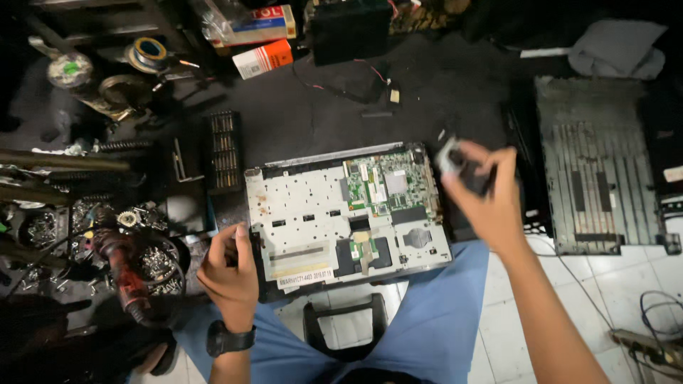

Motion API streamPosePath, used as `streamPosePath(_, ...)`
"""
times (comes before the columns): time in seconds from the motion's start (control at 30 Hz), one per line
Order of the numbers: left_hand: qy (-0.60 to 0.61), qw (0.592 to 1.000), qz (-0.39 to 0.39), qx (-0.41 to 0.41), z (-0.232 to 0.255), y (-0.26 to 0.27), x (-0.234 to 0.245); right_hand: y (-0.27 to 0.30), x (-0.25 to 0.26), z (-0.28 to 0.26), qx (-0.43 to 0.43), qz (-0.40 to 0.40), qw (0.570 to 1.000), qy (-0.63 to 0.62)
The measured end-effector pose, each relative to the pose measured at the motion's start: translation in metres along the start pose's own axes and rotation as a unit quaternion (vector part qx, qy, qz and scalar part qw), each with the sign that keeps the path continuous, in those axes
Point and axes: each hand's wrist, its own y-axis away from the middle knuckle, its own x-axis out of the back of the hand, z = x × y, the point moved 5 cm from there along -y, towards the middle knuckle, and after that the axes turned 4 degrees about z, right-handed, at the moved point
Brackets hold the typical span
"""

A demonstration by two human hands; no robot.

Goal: The person is repairing a laptop by using a screwdriver to remove screws from the motherboard and then placing a fan onto the laptop chassis.

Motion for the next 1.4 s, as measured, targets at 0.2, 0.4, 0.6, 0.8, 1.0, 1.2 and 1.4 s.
streamPosePath(0.2, 0.048, 0.998, -0.012, 0.024, 0.018, -0.008, 0.007, 0.098, -0.007, 0.008, -0.136, -0.04, 0.988, 0.054)
streamPosePath(0.4, 0.022, 1.0, -0.004, 0.003, 0.022, -0.008, 0.008, 0.125, -0.023, 0.007, -0.1, 0.107, 0.976, 0.163)
streamPosePath(0.6, 0.031, 0.999, -0.004, -0.029, 0.019, -0.004, 0.007, 0.129, -0.04, 0.01, -0.081, 0.082, 0.971, 0.21)
streamPosePath(0.8, -0.016, 1.0, -0.001, -0.019, 0.01, -0.001, 0.004, 0.13, -0.035, 0.007, -0.026, 0.066, 0.982, 0.175)
streamPosePath(1.0, 0.002, 1.0, -0.012, 0.011, 0.015, -0.006, 0.007, 0.125, -0.03, 0.015, -0.077, 0.013, 0.982, 0.172)
streamPosePath(1.2, 0.04, 0.993, -0.1, 0.049, 0.023, -0.013, 0.013, 0.112, -0.014, 0.004, -0.043, 0.123, 0.987, 0.097)
streamPosePath(1.4, 0.146, 0.983, -0.075, 0.08, 0.076, 0.025, 0.028, 0.097, -0.01, 0.022, -0.133, 0.099, 0.978, 0.124)
